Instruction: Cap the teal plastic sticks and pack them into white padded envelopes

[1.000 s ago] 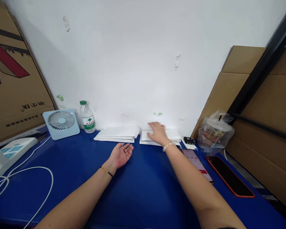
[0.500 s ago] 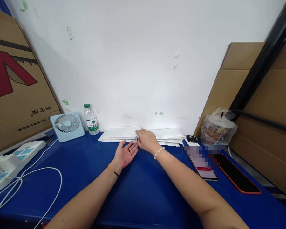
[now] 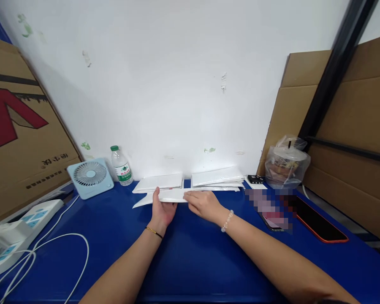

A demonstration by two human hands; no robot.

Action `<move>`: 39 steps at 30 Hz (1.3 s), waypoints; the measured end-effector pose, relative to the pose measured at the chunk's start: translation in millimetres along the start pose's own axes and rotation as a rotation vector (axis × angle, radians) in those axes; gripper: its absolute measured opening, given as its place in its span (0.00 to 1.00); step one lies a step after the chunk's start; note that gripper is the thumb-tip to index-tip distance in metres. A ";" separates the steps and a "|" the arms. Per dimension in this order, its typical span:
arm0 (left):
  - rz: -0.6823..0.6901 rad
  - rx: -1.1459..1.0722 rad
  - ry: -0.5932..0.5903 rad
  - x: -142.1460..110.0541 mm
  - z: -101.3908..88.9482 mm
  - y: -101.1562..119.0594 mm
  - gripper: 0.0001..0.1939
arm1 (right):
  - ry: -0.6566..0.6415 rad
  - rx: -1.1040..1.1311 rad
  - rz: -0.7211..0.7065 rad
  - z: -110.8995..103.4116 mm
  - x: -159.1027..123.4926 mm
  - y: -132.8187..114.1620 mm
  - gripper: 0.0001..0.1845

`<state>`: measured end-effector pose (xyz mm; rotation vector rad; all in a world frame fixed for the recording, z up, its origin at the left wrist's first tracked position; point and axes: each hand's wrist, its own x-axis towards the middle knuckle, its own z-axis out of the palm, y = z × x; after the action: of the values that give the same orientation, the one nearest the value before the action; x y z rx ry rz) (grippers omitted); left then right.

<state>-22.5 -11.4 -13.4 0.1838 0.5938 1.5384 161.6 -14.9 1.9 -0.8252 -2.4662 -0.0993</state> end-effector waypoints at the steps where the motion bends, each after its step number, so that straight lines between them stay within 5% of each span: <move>1: 0.026 -0.009 0.037 1.8 0.3 -0.1 0.14 | -0.025 0.064 -0.048 -3.1 -16.3 1.4 0.18; 3: 0.079 -0.017 0.103 3.8 1.8 0.2 0.11 | -0.105 0.145 -0.039 -8.3 -42.7 5.4 0.18; 6: 0.231 0.015 0.100 -1.5 8.2 0.8 0.08 | -0.160 0.222 0.154 -9.8 -62.3 11.7 0.24; 10: 0.405 0.147 0.011 -23.4 24.4 0.2 0.08 | -0.197 0.327 0.424 0.5 -61.9 17.0 0.58; 12: 0.476 0.198 -0.066 -35.6 33.5 0.3 0.10 | -0.214 0.338 0.463 6.9 -58.3 18.5 0.62; 18: 0.557 0.252 -0.146 -55.1 58.7 11.7 0.15 | -0.161 0.292 0.450 13.4 -51.5 18.1 0.60; 24: 0.612 0.313 -0.133 -64.2 75.8 40.4 0.16 | -0.195 0.236 0.395 10.1 -46.7 14.8 0.48; 34: 0.686 0.453 -0.130 -85.9 89.9 86.2 0.19 | -0.222 0.178 0.351 15.7 -47.2 18.9 0.36; 39: 0.828 0.518 -0.206 -95.9 91.9 106.7 0.21 | -0.199 0.234 0.358 15.5 -49.6 22.2 0.35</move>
<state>-66.2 -75.6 138.2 1.0789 0.7926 2.0815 200.5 -20.1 -38.7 -1.1998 -2.4027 0.4104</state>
